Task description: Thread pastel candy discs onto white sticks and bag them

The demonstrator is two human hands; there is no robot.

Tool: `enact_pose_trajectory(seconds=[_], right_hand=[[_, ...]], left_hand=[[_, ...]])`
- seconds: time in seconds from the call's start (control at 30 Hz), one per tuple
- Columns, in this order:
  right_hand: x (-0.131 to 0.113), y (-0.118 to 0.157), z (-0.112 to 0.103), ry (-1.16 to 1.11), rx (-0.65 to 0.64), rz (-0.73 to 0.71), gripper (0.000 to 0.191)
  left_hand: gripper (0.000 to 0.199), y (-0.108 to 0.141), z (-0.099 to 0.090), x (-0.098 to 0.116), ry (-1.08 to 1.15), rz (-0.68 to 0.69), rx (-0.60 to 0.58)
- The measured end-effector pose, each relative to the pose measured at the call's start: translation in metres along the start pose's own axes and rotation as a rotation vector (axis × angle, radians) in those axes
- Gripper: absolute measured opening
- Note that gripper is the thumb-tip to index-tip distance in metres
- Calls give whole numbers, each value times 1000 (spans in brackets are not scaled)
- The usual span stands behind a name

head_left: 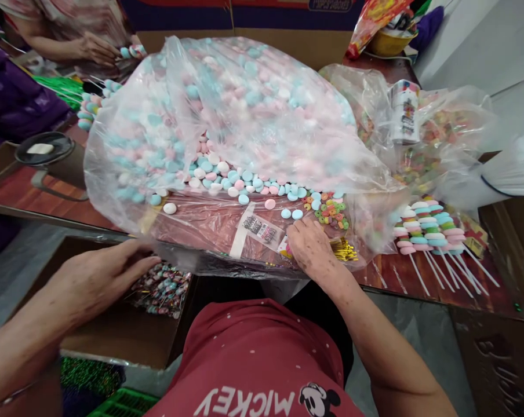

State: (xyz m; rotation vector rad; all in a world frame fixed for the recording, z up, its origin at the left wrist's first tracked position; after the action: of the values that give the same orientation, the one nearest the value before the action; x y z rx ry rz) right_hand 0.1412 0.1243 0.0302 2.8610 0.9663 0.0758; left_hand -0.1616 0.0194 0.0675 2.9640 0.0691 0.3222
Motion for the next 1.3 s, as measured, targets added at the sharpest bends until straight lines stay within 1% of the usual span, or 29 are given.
enact_pose_trajectory(seconds=[0.03,0.07,0.1,0.13,0.2,0.23,0.27,0.3,0.37,0.43,0.5,0.6,0.7,0.8,0.83,0.87,0.93,0.97,1.03,1.1,1.17,1.2,1.3], right_hand=[[-1,0,0,6,-6,-5,19],[-1,-1,0,9,-16,-5,20],[-1,-1,0,8,-28,-3,19],[-1,0,0,3,-34,1,17],[1,1,-2,-17,-16,16,15],[1,2,-2,-29,2,21,17],[2,2,-2,-37,19,25,18],[2,3,-2,-41,32,25,16],[1,4,1,-44,49,11,10],[0,5,1,-45,80,-12,12],[-1,6,-1,-38,126,-30,17],[-1,8,-6,-30,181,-50,21],[0,10,-10,-71,209,-58,22],[6,13,-16,-185,270,-34,18],[9,14,-18,-241,303,-24,23],[12,16,-20,-300,334,-15,33],[17,17,-20,-406,358,-7,49],[18,17,-18,-445,350,-3,50],[20,16,-14,-488,319,9,43],[19,15,-10,-499,302,9,28],[17,15,-9,-476,309,-4,20],[16,15,-8,-450,315,-9,20],[13,14,-6,-337,307,-5,27]], left_hand=[[28,-6,1,17,20,24,-14],[29,-11,-1,34,43,60,0],[30,-15,-4,52,80,130,38],[31,-18,-8,72,137,229,87],[26,-26,-10,106,248,398,124],[23,-31,-8,120,283,454,141],[22,-37,-5,133,296,500,154],[22,-43,-2,146,300,546,172],[21,-59,8,168,296,619,172],[22,-73,18,186,245,688,171],[25,-84,26,199,151,742,172],[22,-95,40,209,7,770,103],[12,-101,49,209,-1,780,38],[6,-105,50,205,122,751,-17],[7,-107,50,203,176,731,-31],[8,-108,49,201,232,710,-43],[11,-108,47,198,356,685,-70],[13,-108,46,197,418,683,-87],[16,-106,46,197,515,689,-112],[14,-105,45,196,535,699,-91],[7,-105,46,194,477,695,-39],[6,-105,47,193,437,692,-16],[13,-105,49,194,362,717,44]])
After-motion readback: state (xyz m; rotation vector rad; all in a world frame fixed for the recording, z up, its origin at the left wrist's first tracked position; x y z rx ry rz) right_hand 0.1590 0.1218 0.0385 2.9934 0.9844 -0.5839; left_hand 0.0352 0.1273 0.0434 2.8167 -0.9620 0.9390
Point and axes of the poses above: each hand's wrist, its own y-axis away from the middle knuckle, its own z-axis out of the palm, x = y × z, the point moved 8 cm from there along -y, towards the middle knuckle, and after that the axes turned 5 degrees about -x, right-handed, at the moved point
